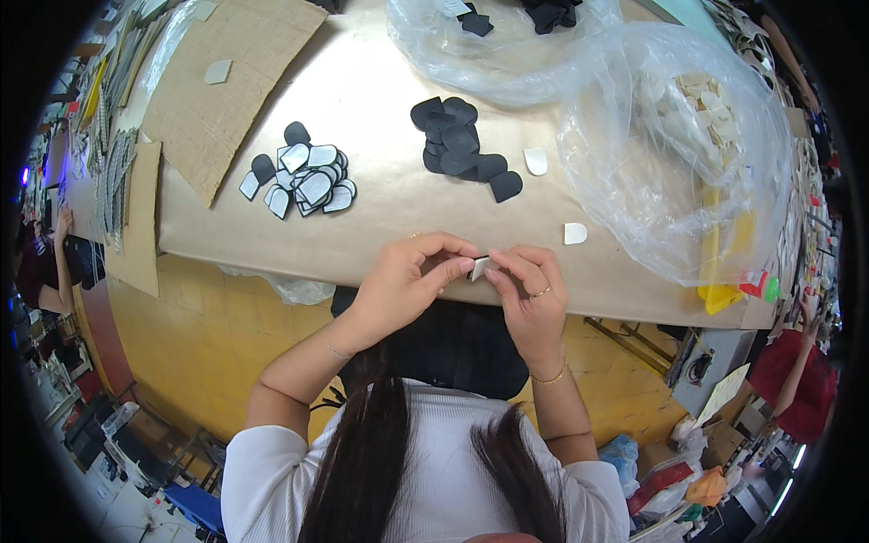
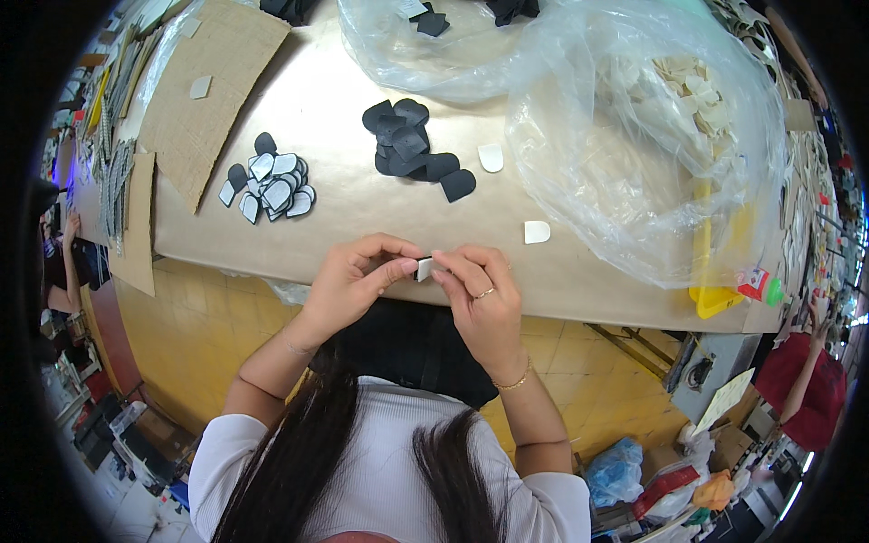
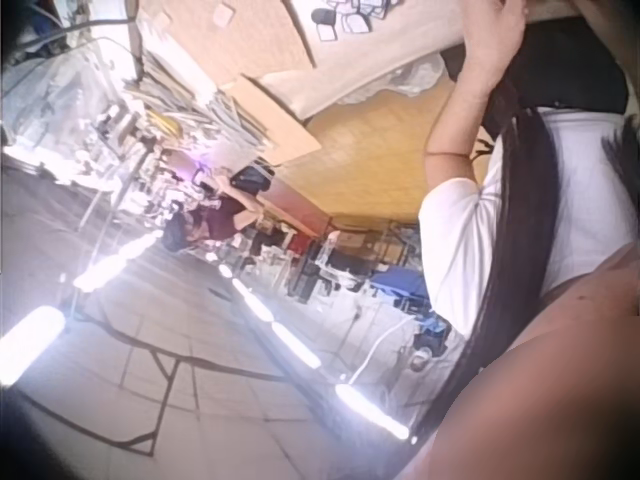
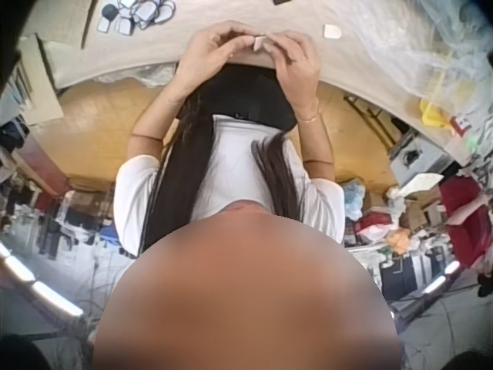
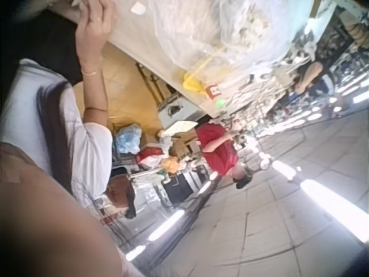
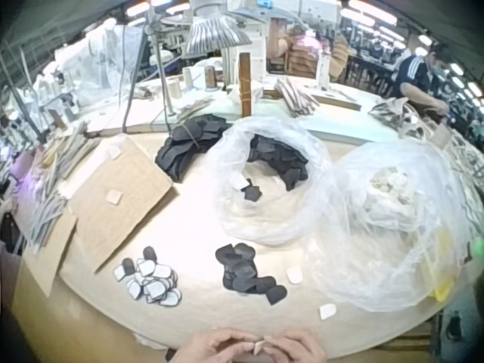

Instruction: The person repeatedly picks small black and white plastic pieces from a table, aligns them, and presses them together to form paired units. The person places completed pairs into a growing pile on the left side of the table and continues the process with remaining pieces.

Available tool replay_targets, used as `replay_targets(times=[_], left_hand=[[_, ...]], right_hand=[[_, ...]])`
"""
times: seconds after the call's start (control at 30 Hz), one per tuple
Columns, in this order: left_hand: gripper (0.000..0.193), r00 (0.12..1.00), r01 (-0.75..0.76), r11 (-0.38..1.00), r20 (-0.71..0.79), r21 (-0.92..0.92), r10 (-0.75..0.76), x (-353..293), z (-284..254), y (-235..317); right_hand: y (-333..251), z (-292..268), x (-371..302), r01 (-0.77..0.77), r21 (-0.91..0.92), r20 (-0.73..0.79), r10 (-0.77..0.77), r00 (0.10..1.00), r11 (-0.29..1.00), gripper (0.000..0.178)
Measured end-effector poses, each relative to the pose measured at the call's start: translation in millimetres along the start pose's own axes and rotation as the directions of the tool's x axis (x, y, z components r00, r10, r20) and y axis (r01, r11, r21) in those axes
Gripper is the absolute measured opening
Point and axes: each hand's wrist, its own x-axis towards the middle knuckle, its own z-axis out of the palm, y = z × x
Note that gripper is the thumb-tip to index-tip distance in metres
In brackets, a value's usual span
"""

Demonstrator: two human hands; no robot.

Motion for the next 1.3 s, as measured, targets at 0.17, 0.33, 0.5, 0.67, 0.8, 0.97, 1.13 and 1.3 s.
replay_targets(times=[0.17,0.33,0.5,0.67,0.8,0.97,1.13,1.3], left_hand=[[0.016,0.97,0.232,0.81,0.189,-0.539,-0.152,3.6,-6.6,3.2],[0.019,0.958,0.249,0.743,0.27,-0.621,-0.096,4.1,-8.3,0.9],[0.019,0.959,0.236,0.726,0.274,-0.646,-0.068,1.9,-8.5,1.8],[0.015,0.995,-0.05,0.935,-0.097,-0.352,0.017,-13.5,-37.6,13.5],[0.015,0.807,-0.039,0.839,-0.477,0.543,0.347,-17.9,-90.5,25.4],[0.022,0.727,-0.019,0.505,-0.335,0.863,0.599,13.3,-83.6,31.3],[0.031,0.733,-0.323,0.535,-0.151,0.781,0.663,79.4,-40.5,33.1],[0.026,0.756,-0.31,0.483,-0.096,0.819,0.647,92.8,-28.8,30.5]], right_hand=[[-7.5,-5.7,0.9,0.055,0.052,0.014,-0.056,0.998,0.997,0.036],[-8.7,-9.9,3.3,0.101,0.127,0.064,-0.11,0.992,0.987,0.039],[-6.1,-10.6,0.5,0.105,0.193,0.086,-0.124,0.989,0.976,0.032],[-1.8,-14.0,-1.5,0.069,0.41,0.058,-0.101,0.993,0.909,0.013],[0.1,-11.8,-2.2,-0.089,0.644,0.084,0.046,0.995,0.76,0.015],[-1.5,-5.6,1.3,-0.101,0.515,0.084,0.067,0.994,0.851,0.016],[-10.3,-4.1,9.5,-0.069,0.268,0.003,0.071,0.997,0.961,0.017],[-15.3,-6.5,26.4,0.0,0.094,0.014,-0.001,1.0,0.996,0.016]])
